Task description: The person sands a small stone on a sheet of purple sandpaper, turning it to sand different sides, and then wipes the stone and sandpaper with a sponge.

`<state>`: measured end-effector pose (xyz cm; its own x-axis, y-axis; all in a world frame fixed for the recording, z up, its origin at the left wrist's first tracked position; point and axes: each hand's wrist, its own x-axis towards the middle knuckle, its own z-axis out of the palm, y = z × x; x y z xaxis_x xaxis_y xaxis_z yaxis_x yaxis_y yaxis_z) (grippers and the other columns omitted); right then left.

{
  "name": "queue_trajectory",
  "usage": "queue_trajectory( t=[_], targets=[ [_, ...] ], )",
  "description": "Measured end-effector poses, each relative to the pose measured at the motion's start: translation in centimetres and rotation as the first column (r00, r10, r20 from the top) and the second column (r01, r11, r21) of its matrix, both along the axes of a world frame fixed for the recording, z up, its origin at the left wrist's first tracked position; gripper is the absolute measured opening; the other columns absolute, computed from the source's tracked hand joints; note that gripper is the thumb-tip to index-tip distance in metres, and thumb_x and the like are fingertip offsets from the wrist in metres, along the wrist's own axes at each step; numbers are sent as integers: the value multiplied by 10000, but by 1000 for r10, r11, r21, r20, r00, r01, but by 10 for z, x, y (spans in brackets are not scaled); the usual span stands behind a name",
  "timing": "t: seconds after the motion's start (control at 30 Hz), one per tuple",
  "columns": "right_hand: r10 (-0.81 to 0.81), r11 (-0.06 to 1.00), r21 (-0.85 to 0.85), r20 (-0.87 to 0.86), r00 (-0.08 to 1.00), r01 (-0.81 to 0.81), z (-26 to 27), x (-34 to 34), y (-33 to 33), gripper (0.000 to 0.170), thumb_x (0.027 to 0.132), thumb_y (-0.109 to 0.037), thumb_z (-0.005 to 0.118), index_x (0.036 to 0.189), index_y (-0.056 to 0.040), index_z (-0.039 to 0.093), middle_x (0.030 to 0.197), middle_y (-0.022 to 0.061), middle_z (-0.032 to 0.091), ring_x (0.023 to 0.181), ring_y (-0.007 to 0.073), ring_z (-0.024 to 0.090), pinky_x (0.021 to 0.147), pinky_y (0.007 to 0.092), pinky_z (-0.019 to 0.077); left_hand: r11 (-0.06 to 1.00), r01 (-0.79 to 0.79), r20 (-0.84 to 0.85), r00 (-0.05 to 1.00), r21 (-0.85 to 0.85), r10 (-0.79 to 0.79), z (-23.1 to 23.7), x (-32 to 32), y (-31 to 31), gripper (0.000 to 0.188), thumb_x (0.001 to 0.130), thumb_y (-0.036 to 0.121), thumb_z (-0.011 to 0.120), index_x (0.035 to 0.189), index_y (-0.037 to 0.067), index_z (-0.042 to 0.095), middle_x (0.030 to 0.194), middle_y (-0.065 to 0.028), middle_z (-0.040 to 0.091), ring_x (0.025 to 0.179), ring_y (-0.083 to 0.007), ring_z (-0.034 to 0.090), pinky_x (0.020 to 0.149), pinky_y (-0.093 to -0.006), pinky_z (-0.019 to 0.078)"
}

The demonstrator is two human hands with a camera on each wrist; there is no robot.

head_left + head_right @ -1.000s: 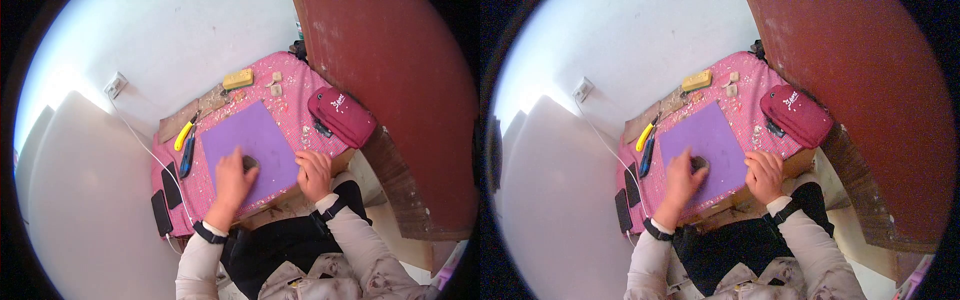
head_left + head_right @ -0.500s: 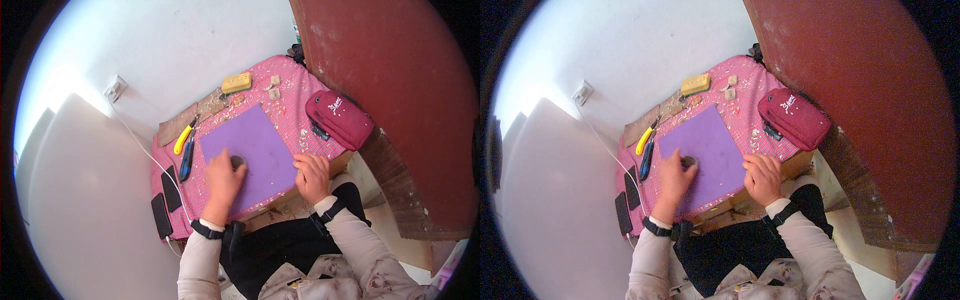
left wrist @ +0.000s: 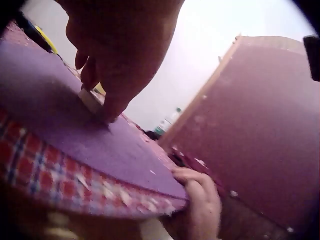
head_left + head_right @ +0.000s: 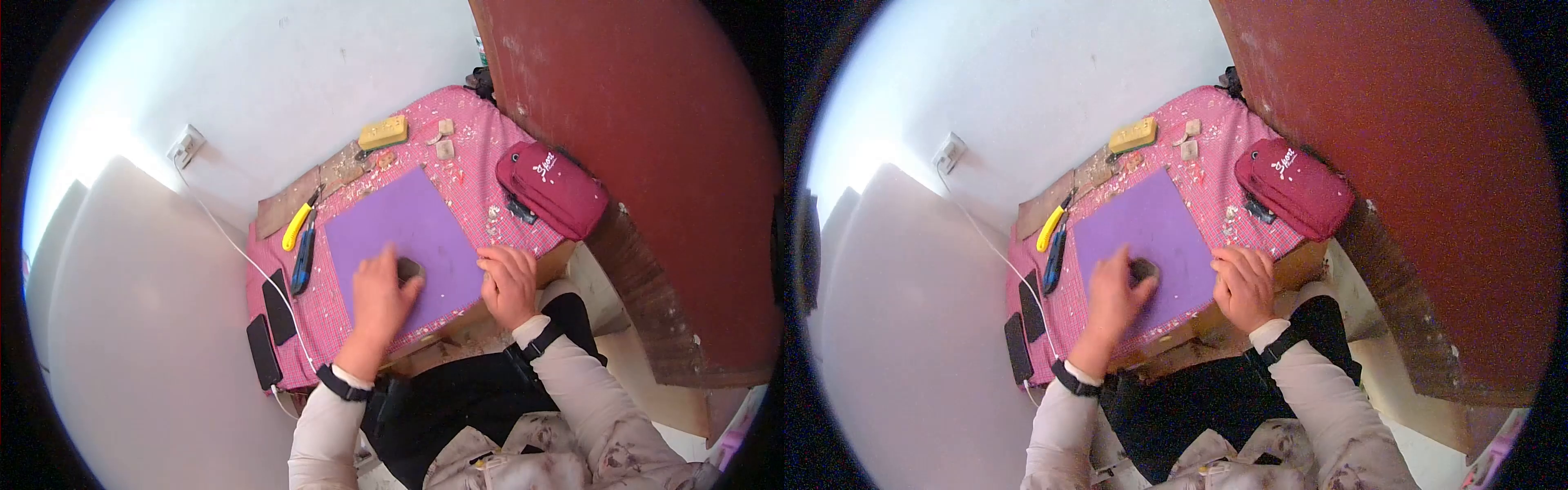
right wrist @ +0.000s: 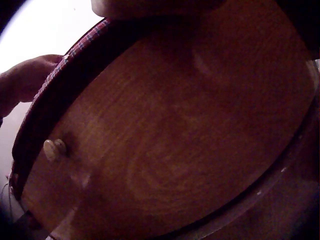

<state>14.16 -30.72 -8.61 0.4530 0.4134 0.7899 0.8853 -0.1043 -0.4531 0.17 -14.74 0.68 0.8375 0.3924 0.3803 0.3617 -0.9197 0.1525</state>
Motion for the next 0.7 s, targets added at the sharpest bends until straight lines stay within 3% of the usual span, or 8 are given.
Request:
queue_trajectory(
  t=[0.1,0.13,0.23,0.33,0.47,0.53,0.6,0.7],
  targets=[
    [9,1000,-1,4,1000,-9,1,0,0,181,778,-87,602,958,-98,614,1100,48,643,1051,250,588,927,418,391,960,-269,-13,963,-77,269,-4,3,32,658,700,224,801,1241,-25,520,1003,-205,646,941,-391,588,852,-458,473],
    [10,1000,-6,5,1000,-10,1,1,0,182,778,-84,599,959,-95,612,1100,50,642,1051,252,588,927,420,390,961,-265,-8,964,-74,265,-5,2,30,658,700,224,801,1241,-25,520,1003,-205,646,941,-391,588,852,-458,473],
    [13,1000,6,9,1000,-13,-2,2,1,180,781,-87,598,960,-93,611,1100,51,642,1054,254,587,926,423,390,1000,7,23,1000,-6,-7,-5,-1,-2,645,698,230,806,1230,-15,538,997,-204,644,941,-383,587,844,-456,477],
    [11,1000,12,-9,1000,-11,0,0,0,178,782,-83,596,959,-95,611,1100,53,643,1051,258,589,926,424,390,999,-2,29,1000,-35,3,-5,-2,6,650,699,241,805,1235,-12,537,987,-205,647,928,-387,590,836,-461,481],
    [9,1000,12,7,1000,-9,3,1,0,182,780,-71,597,960,-95,609,1096,51,645,1047,258,592,928,422,391,969,-245,-5,969,-12,245,-6,2,31,649,706,234,798,1247,-6,533,952,-205,655,908,-389,599,811,-469,491],
    [7,1000,17,10,1000,-7,-2,2,1,186,782,-62,596,964,-93,610,1094,51,646,1043,259,595,931,422,393,976,-216,-48,975,-4,216,1,3,6,628,695,214,790,1213,-32,533,981,-198,645,909,-382,590,828,-461,464],
    [6,1000,19,5,1000,-6,-2,2,2,187,782,-64,596,966,-94,611,1096,51,645,1044,259,595,931,423,394,999,52,35,998,11,-53,-2,2,-10,623,710,225,790,1233,-10,549,994,-219,648,926,-404,596,823,-471,489],
    [8,1000,13,3,1000,-8,-1,-1,0,192,781,-66,597,970,-94,612,1101,51,645,1043,260,594,932,425,395,996,-88,9,996,-11,88,-5,4,13,633,706,235,794,1232,-14,543,1000,-225,644,924,-410,593,823,-470,489]
  ],
)
